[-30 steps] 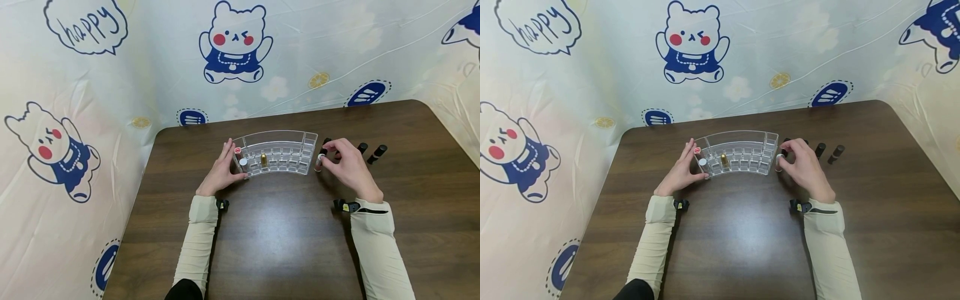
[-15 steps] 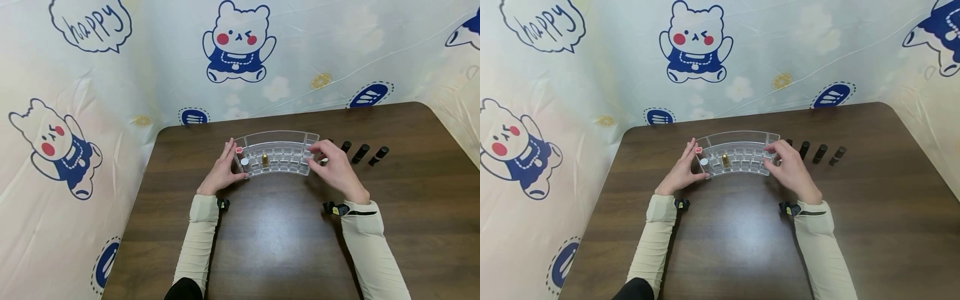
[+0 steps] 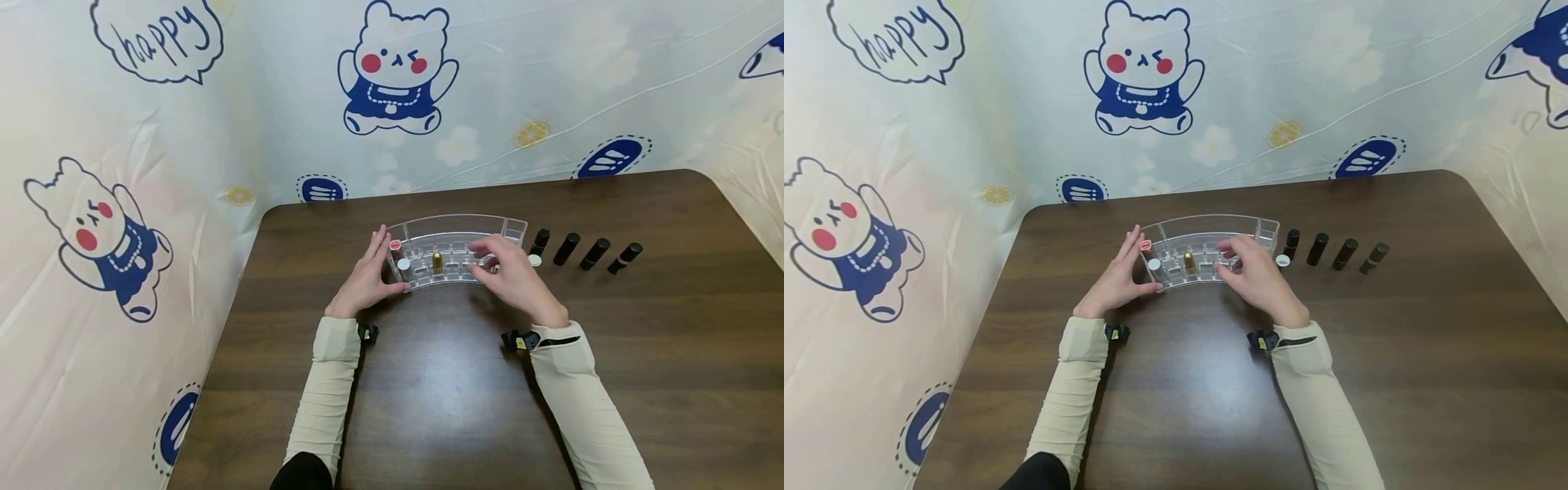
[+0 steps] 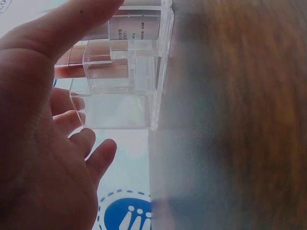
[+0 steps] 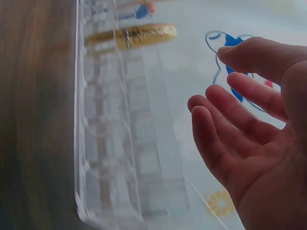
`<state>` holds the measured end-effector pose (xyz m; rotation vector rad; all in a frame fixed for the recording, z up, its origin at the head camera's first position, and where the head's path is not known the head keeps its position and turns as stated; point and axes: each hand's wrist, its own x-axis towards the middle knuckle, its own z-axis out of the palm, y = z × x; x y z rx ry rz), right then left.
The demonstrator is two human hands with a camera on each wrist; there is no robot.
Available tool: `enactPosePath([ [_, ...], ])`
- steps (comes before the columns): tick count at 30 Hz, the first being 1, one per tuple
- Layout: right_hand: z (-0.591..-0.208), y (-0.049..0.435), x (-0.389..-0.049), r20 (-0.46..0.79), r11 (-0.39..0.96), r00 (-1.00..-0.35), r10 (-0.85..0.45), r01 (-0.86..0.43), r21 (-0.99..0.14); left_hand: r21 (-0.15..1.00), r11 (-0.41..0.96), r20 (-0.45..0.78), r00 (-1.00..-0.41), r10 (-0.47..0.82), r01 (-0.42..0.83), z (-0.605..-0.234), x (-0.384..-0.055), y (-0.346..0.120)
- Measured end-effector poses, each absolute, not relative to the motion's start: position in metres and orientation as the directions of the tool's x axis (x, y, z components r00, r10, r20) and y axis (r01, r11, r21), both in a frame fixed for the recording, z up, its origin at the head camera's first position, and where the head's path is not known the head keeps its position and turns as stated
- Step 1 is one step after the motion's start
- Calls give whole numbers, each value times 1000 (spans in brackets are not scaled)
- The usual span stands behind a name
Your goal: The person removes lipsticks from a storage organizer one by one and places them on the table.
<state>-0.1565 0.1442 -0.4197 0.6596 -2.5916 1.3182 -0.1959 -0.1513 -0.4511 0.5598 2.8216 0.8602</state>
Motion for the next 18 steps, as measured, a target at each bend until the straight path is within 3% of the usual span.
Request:
enactPosePath([
  [18,-430,105,-170,265,500,-906,-330,-406,-765,569,766,-24,-925,380,300,-450,-195,-151],
])
